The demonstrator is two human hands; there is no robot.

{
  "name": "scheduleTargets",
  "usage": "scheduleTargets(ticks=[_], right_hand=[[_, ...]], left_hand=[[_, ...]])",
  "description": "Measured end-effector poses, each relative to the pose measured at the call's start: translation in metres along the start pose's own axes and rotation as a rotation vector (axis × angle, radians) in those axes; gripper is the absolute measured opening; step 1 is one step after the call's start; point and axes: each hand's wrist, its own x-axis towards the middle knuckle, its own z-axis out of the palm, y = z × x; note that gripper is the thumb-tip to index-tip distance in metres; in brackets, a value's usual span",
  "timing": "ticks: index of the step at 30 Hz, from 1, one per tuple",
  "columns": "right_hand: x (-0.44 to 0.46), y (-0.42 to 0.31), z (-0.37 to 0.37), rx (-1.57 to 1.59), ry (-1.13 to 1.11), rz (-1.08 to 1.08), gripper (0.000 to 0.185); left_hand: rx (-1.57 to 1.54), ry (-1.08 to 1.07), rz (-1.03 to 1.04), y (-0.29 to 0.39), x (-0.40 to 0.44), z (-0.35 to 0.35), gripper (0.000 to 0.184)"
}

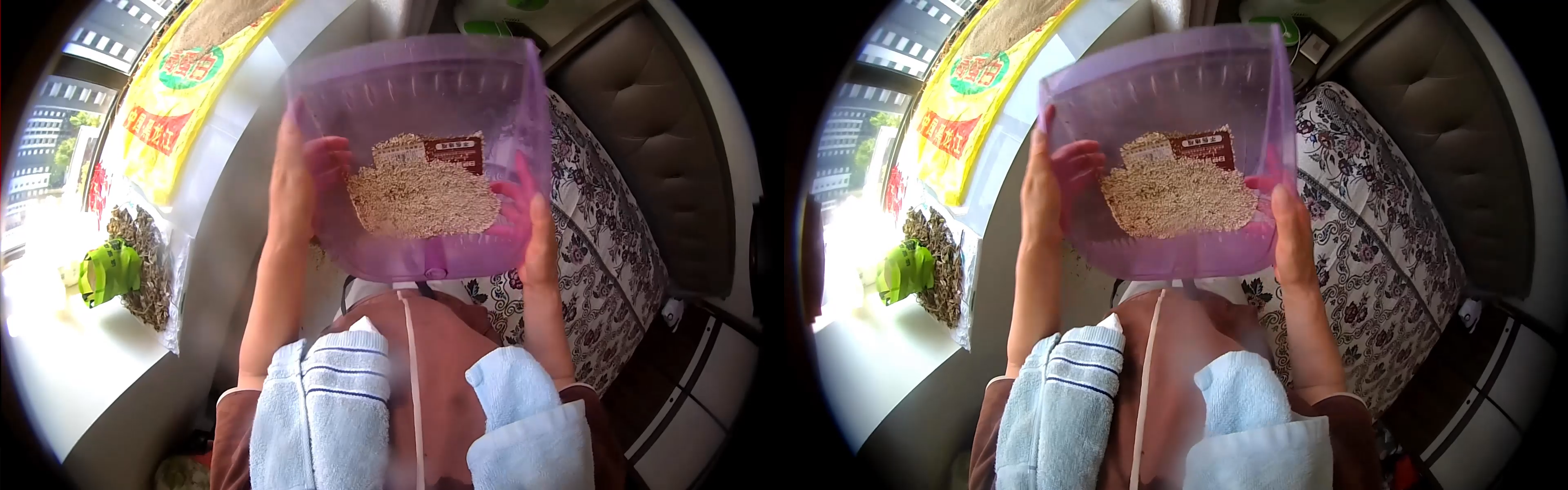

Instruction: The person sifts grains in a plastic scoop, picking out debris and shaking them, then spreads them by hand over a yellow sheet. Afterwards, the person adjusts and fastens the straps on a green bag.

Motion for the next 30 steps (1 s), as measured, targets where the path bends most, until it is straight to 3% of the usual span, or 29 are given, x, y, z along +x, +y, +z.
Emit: scheduleTargets(ticks=[2,4,6,9,11,14,17,21,23,24,25,26,28,30], right_hand=[[-0.005,-0.012,0.004,-0.019,-0.022,-0.169,0.077],[0.021,0.080,-0.012,-0.044,0.049,-0.227,0.071],[0.022,0.135,-0.020,0.056,0.082,-0.092,0.065],[0.001,0.148,-0.031,0.203,0.063,0.114,0.070],[0.001,0.141,-0.031,0.168,0.072,0.167,0.070],[0.010,0.121,-0.031,0.051,0.124,0.108,0.068],[0.006,0.044,-0.015,0.041,0.038,0.108,0.066],[-0.001,0.005,-0.010,-0.069,0.022,-0.138,0.073],[0.015,0.062,-0.017,-0.101,0.075,-0.262,0.075],[0.019,0.105,-0.026,0.109,0.048,-0.083,0.068],[0.013,0.134,-0.031,0.120,0.051,-0.020,0.069],[0.007,0.149,-0.035,0.126,0.046,0.047,0.071],[-0.001,0.136,-0.032,0.678,0.025,0.168,0.072],[0.002,0.132,-0.033,0.343,0.068,0.187,0.073]], left_hand=[[-0.017,-0.068,0.167,0.003,0.001,-0.004,0.056],[0.062,-0.113,0.335,-0.048,0.025,-0.017,0.055],[0.119,-0.049,0.185,-0.083,0.029,-0.015,0.055],[0.094,-0.014,-0.028,-0.107,0.005,-0.007,0.054],[0.157,-0.017,0.010,-0.132,0.028,-0.018,0.055],[0.040,-0.033,-0.179,-0.116,0.033,-0.013,0.054],[0.029,-0.028,-0.189,-0.054,0.025,-0.003,0.055],[-0.038,-0.041,0.124,0.013,-0.010,0.010,0.056],[0.147,-0.043,0.198,-0.028,0.011,0.006,0.055],[0.242,-0.048,0.234,-0.063,0.027,0.000,0.055],[0.259,-0.061,0.230,-0.119,0.047,-0.018,0.056],[0.192,-0.071,0.152,-0.127,0.039,-0.016,0.056],[0.058,-0.073,-0.005,-0.141,0.023,-0.012,0.055],[0.086,-0.038,-0.055,-0.136,0.024,-0.007,0.052]])
